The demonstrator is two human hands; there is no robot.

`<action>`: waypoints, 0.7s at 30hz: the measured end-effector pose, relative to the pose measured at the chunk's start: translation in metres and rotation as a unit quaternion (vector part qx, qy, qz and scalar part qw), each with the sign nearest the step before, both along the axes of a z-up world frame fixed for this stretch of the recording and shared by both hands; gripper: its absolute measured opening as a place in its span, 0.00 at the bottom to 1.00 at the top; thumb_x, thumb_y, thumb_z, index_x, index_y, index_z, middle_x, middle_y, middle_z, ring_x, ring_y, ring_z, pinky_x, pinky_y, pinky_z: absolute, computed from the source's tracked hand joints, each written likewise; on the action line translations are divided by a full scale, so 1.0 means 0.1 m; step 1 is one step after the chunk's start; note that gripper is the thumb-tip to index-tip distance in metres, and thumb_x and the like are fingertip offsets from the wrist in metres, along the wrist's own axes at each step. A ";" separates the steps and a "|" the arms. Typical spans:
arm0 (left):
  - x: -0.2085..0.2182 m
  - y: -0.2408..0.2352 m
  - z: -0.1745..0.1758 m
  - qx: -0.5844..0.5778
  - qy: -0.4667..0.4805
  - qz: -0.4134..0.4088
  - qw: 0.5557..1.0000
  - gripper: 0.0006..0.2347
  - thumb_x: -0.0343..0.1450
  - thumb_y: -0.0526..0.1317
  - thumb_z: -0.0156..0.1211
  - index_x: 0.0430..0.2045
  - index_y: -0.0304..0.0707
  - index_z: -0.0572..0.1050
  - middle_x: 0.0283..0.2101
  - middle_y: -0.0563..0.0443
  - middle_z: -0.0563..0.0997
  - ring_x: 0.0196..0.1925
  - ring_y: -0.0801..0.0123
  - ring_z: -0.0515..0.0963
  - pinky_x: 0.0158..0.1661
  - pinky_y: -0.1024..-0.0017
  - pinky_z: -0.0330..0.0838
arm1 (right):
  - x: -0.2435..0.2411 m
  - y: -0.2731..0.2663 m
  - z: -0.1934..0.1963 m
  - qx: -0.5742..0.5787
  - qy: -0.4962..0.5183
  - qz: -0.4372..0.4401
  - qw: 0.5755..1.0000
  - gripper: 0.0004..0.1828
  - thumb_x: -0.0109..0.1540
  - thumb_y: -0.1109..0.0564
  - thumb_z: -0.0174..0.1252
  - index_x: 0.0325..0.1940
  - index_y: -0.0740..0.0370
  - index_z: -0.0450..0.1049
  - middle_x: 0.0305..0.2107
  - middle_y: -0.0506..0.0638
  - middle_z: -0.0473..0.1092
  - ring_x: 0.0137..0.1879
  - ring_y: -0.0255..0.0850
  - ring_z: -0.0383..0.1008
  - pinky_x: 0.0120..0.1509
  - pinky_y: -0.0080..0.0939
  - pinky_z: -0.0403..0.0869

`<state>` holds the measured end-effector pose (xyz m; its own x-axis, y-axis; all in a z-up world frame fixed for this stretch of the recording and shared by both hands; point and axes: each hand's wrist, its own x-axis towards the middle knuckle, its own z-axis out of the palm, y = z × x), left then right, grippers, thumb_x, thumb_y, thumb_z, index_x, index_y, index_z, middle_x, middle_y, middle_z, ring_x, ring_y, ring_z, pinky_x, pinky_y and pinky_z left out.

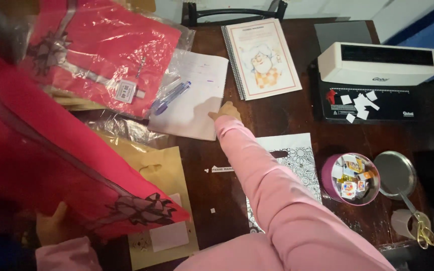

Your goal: Arranging and sorting craft items, paper sheets, and placing items into colorful gift bags on a workshop table.

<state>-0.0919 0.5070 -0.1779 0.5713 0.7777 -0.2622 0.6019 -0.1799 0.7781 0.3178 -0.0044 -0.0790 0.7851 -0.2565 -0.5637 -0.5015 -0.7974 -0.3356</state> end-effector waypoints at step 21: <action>-0.26 0.22 -0.25 0.067 -0.017 -0.038 0.997 0.25 0.77 0.49 0.68 0.56 0.23 0.69 0.55 0.37 0.76 0.54 0.55 0.74 0.56 0.64 0.66 | -0.81 -0.09 0.04 -0.096 -0.154 0.479 0.859 0.42 0.66 0.36 0.52 0.80 0.41 0.42 0.78 0.56 0.35 0.82 0.60 0.31 0.80 0.62 0.45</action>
